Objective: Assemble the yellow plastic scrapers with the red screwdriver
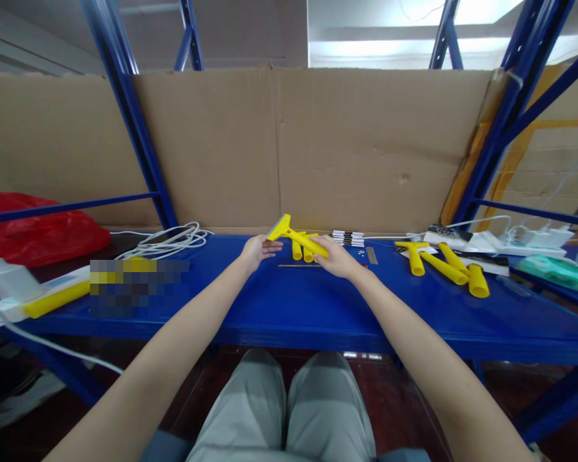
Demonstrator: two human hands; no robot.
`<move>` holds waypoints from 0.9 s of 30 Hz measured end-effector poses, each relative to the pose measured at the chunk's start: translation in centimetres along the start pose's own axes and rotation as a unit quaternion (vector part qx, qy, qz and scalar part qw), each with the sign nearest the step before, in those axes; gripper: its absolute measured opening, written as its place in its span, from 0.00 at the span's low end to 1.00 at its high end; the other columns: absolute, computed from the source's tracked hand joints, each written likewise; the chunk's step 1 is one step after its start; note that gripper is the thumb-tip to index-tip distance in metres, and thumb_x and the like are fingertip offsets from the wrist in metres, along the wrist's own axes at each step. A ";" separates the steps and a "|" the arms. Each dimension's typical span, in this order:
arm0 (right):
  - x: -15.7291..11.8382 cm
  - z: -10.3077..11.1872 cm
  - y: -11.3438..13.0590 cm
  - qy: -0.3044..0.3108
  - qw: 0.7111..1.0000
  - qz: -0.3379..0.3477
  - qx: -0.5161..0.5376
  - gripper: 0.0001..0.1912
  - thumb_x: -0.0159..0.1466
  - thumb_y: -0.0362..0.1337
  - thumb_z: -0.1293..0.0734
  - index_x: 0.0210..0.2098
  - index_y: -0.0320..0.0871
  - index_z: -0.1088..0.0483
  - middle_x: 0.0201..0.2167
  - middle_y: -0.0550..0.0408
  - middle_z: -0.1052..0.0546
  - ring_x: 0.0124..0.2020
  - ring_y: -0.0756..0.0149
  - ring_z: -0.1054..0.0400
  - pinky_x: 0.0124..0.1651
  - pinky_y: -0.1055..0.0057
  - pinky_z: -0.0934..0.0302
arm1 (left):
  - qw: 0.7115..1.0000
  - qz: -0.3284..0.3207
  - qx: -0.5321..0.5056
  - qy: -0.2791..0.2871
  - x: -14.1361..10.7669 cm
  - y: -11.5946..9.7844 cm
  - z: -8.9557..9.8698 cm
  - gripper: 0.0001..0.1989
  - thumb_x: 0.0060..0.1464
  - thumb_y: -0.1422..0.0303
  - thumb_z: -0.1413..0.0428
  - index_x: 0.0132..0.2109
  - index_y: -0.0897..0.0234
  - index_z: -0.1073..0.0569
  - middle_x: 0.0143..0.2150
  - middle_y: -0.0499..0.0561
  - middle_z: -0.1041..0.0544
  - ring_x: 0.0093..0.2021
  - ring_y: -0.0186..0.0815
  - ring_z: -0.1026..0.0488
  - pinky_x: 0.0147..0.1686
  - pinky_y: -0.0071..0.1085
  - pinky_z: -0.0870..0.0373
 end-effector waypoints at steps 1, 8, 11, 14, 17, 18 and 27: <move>-0.1 -0.2 -0.2 0.005 1.000 0.002 -0.005 0.24 0.58 0.36 0.39 0.55 0.41 0.36 0.49 0.44 0.30 0.50 0.58 0.35 0.53 0.58 0.42 | 1.000 0.019 -0.024 0.003 -0.1 0.0 0.2 0.19 0.58 0.73 0.64 0.48 0.68 0.32 0.43 0.58 0.22 0.38 0.33 0.23 0.34 0.27 0.29; -0.4 -0.9 -1.3 0.028 0.999 0.018 -0.039 0.26 0.57 0.33 0.39 0.55 0.41 0.36 0.51 0.43 0.30 0.53 0.55 0.37 0.54 0.56 0.42 | 0.990 0.090 -0.110 0.022 -0.3 0.0 0.0 0.13 0.54 0.76 0.55 0.44 0.72 0.31 0.27 0.53 0.22 0.17 0.28 0.31 0.20 0.22 0.35; -0.5 -0.7 -1.1 0.037 0.998 0.015 -0.048 0.26 0.57 0.32 0.39 0.55 0.42 0.36 0.51 0.44 0.29 0.52 0.56 0.36 0.54 0.57 0.41 | 0.991 0.090 -0.093 0.028 -0.4 0.0 -0.1 0.13 0.53 0.78 0.53 0.46 0.71 0.32 0.25 0.51 0.23 0.17 0.27 0.32 0.21 0.22 0.35; -0.5 -0.5 -0.7 0.056 0.997 -0.006 -0.058 0.26 0.55 0.31 0.38 0.55 0.40 0.35 0.51 0.43 0.30 0.52 0.55 0.36 0.54 0.57 0.42 | 0.993 0.091 -0.070 0.029 -0.4 0.1 -0.2 0.11 0.54 0.79 0.53 0.45 0.72 0.32 0.24 0.50 0.24 0.17 0.27 0.33 0.22 0.23 0.35; -0.5 -0.3 -0.1 0.077 0.994 -0.036 -0.067 0.27 0.54 0.32 0.37 0.54 0.38 0.34 0.51 0.42 0.30 0.52 0.55 0.35 0.55 0.59 0.43 | 0.994 0.087 -0.055 0.026 -0.5 0.2 -0.2 0.09 0.55 0.79 0.54 0.42 0.70 0.33 0.23 0.49 0.25 0.16 0.26 0.33 0.23 0.23 0.35; -0.5 -0.3 0.1 0.081 0.993 -0.045 -0.067 0.26 0.55 0.32 0.36 0.54 0.39 0.34 0.52 0.43 0.30 0.52 0.55 0.35 0.55 0.59 0.43 | 0.995 0.086 -0.050 0.026 -0.5 0.2 -0.2 0.08 0.56 0.79 0.54 0.40 0.70 0.33 0.23 0.48 0.26 0.16 0.26 0.34 0.23 0.23 0.35; -0.3 -0.3 1.5 0.128 0.984 -0.116 -0.049 0.26 0.58 0.40 0.36 0.55 0.37 0.34 0.53 0.43 0.30 0.53 0.53 0.35 0.54 0.61 0.42 | 0.995 0.089 -0.004 0.043 -0.8 0.2 -0.4 0.08 0.57 0.80 0.55 0.33 0.64 0.38 0.21 0.45 0.27 0.16 0.24 0.36 0.22 0.23 0.36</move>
Point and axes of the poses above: each hand's wrist, its own x-axis towards the middle knuckle, its own z-axis out of the back of the hand, y = z × x, the point moved 1 cm from there along x, towards the middle knuckle
